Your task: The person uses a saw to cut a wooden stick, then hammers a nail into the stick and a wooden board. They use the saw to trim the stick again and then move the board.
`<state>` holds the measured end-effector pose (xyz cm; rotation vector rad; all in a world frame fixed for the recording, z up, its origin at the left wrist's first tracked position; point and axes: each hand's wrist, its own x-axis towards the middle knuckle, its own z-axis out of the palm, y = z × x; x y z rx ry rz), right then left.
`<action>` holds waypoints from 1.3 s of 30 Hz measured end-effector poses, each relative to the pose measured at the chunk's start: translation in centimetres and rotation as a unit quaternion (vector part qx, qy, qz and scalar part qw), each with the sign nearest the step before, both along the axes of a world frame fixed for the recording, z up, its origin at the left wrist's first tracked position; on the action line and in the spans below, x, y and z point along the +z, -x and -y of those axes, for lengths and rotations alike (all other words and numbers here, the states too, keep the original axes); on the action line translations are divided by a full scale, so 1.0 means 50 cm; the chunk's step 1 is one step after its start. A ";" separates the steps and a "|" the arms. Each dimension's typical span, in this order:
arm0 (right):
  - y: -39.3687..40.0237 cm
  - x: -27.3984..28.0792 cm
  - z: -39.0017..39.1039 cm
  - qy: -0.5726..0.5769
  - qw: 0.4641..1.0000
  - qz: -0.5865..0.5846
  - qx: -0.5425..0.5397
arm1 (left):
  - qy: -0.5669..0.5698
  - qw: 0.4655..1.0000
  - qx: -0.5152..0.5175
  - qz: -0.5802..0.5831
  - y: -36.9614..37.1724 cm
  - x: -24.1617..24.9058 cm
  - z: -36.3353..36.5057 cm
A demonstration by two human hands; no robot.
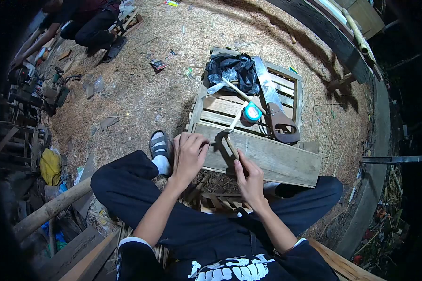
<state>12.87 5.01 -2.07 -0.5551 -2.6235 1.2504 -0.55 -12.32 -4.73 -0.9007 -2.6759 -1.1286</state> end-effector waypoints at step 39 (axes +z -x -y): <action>-0.026 -0.003 0.030 -0.056 0.997 -0.050 0.024 | 0.025 0.998 0.055 -0.020 -0.034 -0.024 -0.017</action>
